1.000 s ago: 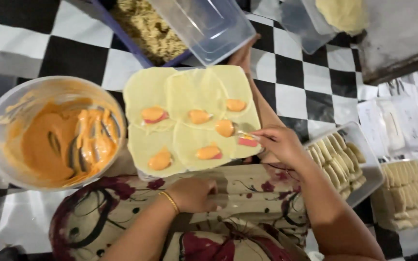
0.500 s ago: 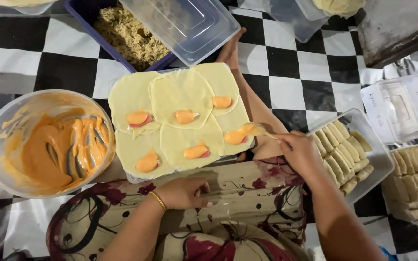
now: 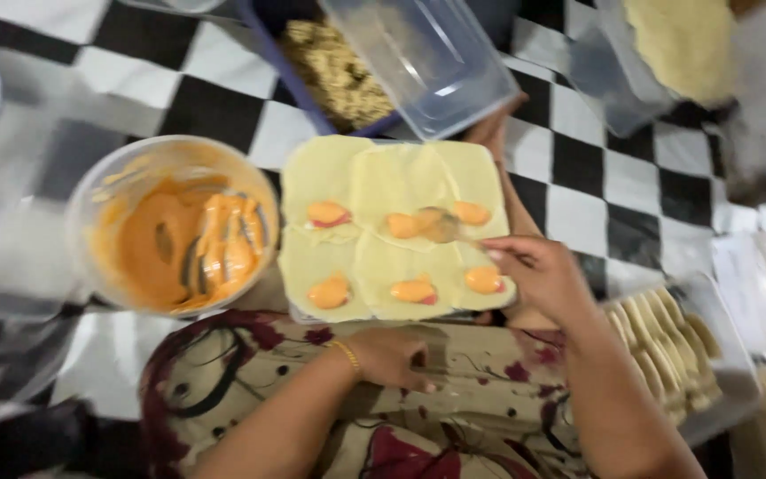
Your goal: Folding dough around filling to prepare risoles for cooking
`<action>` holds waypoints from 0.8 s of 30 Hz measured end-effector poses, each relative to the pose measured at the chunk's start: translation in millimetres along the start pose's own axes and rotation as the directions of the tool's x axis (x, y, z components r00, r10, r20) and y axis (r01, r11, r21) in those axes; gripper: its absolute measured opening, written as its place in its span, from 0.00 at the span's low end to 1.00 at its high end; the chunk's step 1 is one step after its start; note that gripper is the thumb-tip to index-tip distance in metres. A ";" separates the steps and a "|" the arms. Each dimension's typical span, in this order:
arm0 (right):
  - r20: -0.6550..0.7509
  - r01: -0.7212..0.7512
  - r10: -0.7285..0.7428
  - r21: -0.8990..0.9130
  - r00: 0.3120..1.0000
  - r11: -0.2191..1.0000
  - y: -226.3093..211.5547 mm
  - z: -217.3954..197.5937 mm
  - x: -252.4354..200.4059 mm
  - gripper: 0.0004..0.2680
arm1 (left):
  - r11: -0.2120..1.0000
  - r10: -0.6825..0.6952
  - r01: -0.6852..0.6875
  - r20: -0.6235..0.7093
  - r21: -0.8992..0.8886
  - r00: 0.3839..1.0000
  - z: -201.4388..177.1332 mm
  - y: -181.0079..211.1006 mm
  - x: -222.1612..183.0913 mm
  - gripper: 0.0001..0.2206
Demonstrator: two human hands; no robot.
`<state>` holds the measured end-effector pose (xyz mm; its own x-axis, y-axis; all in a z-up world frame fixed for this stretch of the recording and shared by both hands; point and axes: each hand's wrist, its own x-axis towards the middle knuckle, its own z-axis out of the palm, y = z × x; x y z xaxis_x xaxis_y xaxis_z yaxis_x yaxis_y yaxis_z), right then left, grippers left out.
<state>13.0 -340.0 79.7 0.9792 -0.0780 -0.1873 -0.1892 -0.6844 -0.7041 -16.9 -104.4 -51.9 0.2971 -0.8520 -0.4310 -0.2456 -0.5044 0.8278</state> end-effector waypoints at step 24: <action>0.729 0.742 -0.345 -0.324 0.591 0.586 -239.0 133.9 -30.9 0.16 | 0.969 0.244 -0.248 -0.154 -0.009 0.958 2.4 2.0 9.1 0.28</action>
<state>18.2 -76.9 162.1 0.5903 0.7186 -0.3676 0.6398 -0.6942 -0.3297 -16.9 -113.6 -55.0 0.3665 -0.9173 -0.1559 -0.3033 -0.2761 0.9120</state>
